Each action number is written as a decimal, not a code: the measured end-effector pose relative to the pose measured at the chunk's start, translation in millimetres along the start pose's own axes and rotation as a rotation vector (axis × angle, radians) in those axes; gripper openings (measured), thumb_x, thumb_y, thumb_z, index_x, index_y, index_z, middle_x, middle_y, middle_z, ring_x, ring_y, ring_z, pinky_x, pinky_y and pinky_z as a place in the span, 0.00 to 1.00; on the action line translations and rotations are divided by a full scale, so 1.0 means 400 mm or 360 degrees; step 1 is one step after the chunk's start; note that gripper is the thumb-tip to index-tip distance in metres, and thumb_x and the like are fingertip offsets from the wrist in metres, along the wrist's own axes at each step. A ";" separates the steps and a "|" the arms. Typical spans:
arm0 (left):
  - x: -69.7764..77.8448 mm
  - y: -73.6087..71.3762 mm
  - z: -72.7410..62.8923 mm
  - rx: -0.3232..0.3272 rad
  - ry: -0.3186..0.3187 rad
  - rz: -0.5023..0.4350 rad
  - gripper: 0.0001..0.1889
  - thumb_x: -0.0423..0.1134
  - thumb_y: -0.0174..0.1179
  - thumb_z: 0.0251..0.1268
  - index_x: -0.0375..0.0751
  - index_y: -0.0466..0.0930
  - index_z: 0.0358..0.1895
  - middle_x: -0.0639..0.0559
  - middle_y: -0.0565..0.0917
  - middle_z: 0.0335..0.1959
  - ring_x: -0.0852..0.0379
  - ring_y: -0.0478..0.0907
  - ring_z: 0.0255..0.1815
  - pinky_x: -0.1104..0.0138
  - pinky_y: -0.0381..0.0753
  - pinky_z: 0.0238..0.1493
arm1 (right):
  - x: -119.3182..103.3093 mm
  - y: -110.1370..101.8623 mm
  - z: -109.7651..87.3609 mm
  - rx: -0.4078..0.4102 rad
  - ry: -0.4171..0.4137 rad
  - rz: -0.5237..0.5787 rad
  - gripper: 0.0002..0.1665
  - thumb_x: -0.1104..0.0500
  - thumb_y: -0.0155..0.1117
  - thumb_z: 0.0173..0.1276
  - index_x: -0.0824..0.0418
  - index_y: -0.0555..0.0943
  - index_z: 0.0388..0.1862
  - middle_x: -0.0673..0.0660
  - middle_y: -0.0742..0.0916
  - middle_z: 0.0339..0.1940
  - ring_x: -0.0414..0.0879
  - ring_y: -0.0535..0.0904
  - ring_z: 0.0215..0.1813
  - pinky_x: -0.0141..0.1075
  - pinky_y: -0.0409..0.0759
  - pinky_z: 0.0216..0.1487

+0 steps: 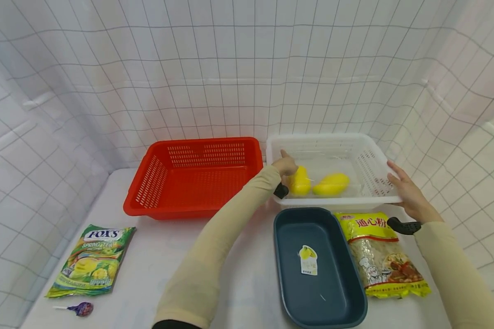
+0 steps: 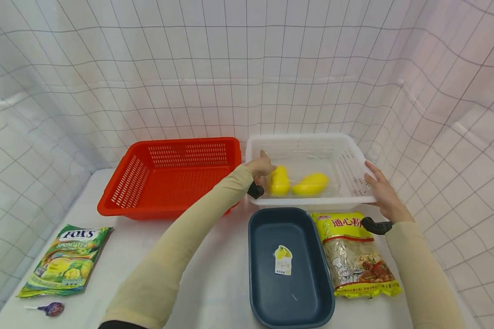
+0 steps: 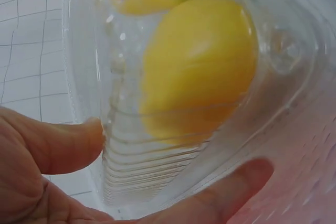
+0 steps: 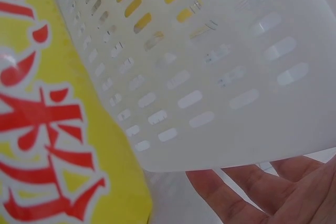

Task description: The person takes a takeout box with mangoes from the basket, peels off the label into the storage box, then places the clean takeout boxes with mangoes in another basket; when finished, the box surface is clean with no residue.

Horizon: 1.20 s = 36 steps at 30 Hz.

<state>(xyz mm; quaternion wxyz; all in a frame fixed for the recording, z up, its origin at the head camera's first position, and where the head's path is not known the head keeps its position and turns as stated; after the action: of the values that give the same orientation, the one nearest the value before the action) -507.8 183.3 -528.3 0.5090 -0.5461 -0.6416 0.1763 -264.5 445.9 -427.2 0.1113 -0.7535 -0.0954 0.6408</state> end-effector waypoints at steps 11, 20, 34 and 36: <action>0.130 -0.172 -0.552 0.0197 0.0148 -0.0244 0.44 0.53 0.45 0.74 0.39 0.22 0.74 0.33 0.47 0.74 0.43 0.64 0.66 0.59 0.66 0.63 | -0.010 0.006 -0.003 -0.0004 -0.0012 0.0004 0.36 0.39 0.36 0.76 0.34 0.37 0.76 0.66 0.56 0.70 0.42 0.67 0.52 0.36 0.77 0.39; 0.093 -0.231 -0.671 0.0466 0.0586 -0.0133 0.27 0.51 0.45 0.73 0.42 0.65 0.69 0.47 0.72 0.64 0.50 0.72 0.58 0.61 0.75 0.53 | -0.012 0.011 -0.009 -0.0015 -0.0013 0.0053 0.36 0.41 0.38 0.76 0.35 0.38 0.77 0.61 0.59 0.67 0.40 0.69 0.49 0.35 0.79 0.37; -0.182 -0.268 -0.930 0.0713 0.0551 -0.0176 0.18 0.53 0.52 0.68 0.50 0.82 0.53 0.59 0.83 0.44 0.59 0.78 0.36 0.65 0.76 0.31 | -0.021 -0.005 -0.012 0.0063 -0.0114 -0.0229 0.36 0.43 0.41 0.76 0.43 0.43 0.78 0.53 0.69 0.56 0.28 0.74 0.38 0.32 0.80 0.33; -0.214 -0.268 -0.965 0.0752 0.0571 -0.0180 0.17 0.52 0.53 0.69 0.49 0.82 0.53 0.59 0.84 0.43 0.58 0.78 0.34 0.66 0.76 0.28 | -0.022 -0.009 -0.015 0.0084 -0.0113 -0.0247 0.36 0.44 0.41 0.76 0.43 0.44 0.78 0.57 0.69 0.56 0.28 0.74 0.38 0.31 0.79 0.33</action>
<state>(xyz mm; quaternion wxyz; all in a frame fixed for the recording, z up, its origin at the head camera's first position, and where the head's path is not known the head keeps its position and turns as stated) -247.0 -55.9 -321.8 0.7362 -0.3984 -0.5120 0.1929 -259.8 446.5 -417.1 0.1770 -0.7176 -0.1404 0.6588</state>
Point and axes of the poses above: each hand's wrist, its own z-axis towards the middle knuckle, its own y-axis out of the palm, x = y × z, the point moved 6 cm from there along z, towards the middle knuckle
